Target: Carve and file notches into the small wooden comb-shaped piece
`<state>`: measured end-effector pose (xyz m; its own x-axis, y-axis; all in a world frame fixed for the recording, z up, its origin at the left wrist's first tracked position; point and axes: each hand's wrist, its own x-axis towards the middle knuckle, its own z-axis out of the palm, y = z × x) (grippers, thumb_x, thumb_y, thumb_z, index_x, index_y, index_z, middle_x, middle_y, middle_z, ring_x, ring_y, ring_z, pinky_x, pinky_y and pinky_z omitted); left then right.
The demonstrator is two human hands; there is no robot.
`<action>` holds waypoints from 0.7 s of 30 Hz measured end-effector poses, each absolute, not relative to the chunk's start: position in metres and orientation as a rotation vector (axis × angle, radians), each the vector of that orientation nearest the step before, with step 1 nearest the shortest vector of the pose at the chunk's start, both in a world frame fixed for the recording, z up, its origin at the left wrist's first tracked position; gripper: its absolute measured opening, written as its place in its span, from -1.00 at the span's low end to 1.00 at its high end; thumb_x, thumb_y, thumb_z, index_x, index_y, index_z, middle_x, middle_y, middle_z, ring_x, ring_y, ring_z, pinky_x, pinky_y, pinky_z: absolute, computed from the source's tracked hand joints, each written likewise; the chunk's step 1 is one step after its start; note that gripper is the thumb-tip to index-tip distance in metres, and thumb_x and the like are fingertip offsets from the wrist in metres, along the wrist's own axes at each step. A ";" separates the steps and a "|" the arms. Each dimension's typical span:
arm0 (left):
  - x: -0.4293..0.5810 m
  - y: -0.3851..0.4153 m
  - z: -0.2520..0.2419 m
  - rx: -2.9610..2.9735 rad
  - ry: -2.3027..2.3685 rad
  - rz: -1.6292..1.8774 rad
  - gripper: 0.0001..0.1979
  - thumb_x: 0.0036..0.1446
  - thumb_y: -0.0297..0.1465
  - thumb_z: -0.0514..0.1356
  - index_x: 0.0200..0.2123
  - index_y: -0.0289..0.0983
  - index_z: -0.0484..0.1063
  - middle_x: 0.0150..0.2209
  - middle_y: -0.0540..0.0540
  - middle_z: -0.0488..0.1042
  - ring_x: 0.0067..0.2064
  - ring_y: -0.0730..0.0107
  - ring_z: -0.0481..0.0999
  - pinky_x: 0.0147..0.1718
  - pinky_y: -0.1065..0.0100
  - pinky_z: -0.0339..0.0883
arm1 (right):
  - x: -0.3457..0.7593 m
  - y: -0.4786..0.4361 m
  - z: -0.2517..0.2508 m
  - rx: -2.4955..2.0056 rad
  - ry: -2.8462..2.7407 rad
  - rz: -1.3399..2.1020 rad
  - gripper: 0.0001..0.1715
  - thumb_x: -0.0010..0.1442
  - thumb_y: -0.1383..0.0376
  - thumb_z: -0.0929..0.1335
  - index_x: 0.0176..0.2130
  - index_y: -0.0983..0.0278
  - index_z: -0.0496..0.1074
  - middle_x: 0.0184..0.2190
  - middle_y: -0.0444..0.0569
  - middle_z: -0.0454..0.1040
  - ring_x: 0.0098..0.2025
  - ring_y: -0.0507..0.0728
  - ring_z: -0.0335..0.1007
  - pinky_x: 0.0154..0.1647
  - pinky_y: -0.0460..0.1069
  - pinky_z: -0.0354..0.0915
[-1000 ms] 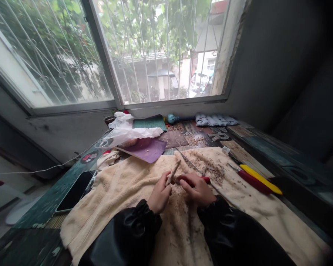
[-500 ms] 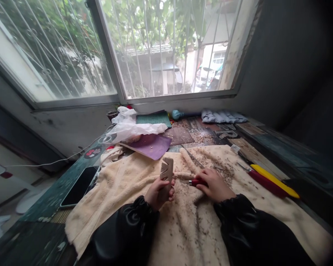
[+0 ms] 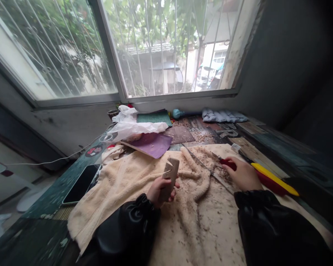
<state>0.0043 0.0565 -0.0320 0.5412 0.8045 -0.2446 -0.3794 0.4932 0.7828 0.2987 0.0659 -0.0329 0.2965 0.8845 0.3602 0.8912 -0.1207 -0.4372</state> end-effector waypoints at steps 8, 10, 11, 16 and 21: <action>0.002 0.058 -0.033 0.772 0.674 0.766 -0.62 -0.09 -0.31 0.07 -0.20 -0.44 0.30 -0.45 -0.15 0.42 -0.64 0.48 0.33 -0.75 0.48 0.11 | 0.288 0.058 -0.019 -2.110 -1.657 0.162 -0.73 0.01 0.11 0.26 -0.49 0.24 0.36 -0.51 -0.05 0.44 -0.42 0.12 0.33 -0.41 -0.03 0.17; 0.002 0.057 -0.034 0.754 0.655 0.763 -0.60 -0.08 -0.28 0.06 -0.19 -0.44 0.30 -0.45 -0.16 0.42 -0.64 0.48 0.33 -0.76 0.48 0.10 | 0.285 0.054 -0.013 -2.149 -1.710 0.288 -0.71 -0.01 0.07 0.27 -0.54 0.23 0.33 -0.55 -0.07 0.43 -0.45 0.11 0.33 -0.45 -0.04 0.15; 0.003 0.057 -0.034 0.746 0.649 0.759 -0.59 -0.08 -0.27 0.06 -0.19 -0.44 0.30 -0.45 -0.16 0.42 -0.65 0.48 0.33 -0.76 0.48 0.10 | 0.285 0.052 -0.013 -2.167 -1.745 0.353 -0.71 -0.03 0.07 0.29 -0.55 0.23 0.32 -0.56 -0.08 0.43 -0.46 0.11 0.34 -0.46 -0.05 0.14; 0.003 0.056 -0.034 0.751 0.645 0.767 -0.57 -0.09 -0.25 0.08 -0.18 -0.43 0.30 -0.45 -0.14 0.42 -0.64 0.49 0.33 -0.75 0.49 0.10 | 0.288 0.052 -0.022 -2.252 -1.904 0.528 -0.81 -0.13 0.17 0.36 -0.56 0.24 0.33 -0.53 -0.06 0.45 -0.41 0.13 0.37 -0.44 -0.04 0.15; 0.004 0.056 -0.033 0.777 0.645 0.809 -0.55 -0.07 -0.23 0.09 -0.15 -0.41 0.29 -0.44 -0.12 0.40 -0.61 0.51 0.31 -0.73 0.51 0.07 | 0.285 0.053 -0.028 -2.263 -1.927 0.477 -0.81 -0.12 0.18 0.36 -0.55 0.24 0.33 -0.53 -0.02 0.44 -0.42 0.15 0.37 -0.45 -0.03 0.15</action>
<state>0.0037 0.0562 -0.0330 0.5355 0.8188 -0.2070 -0.3834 0.4541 0.8042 0.2851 0.0534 -0.0284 0.1338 0.9790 -0.1539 0.9376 -0.1753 -0.3002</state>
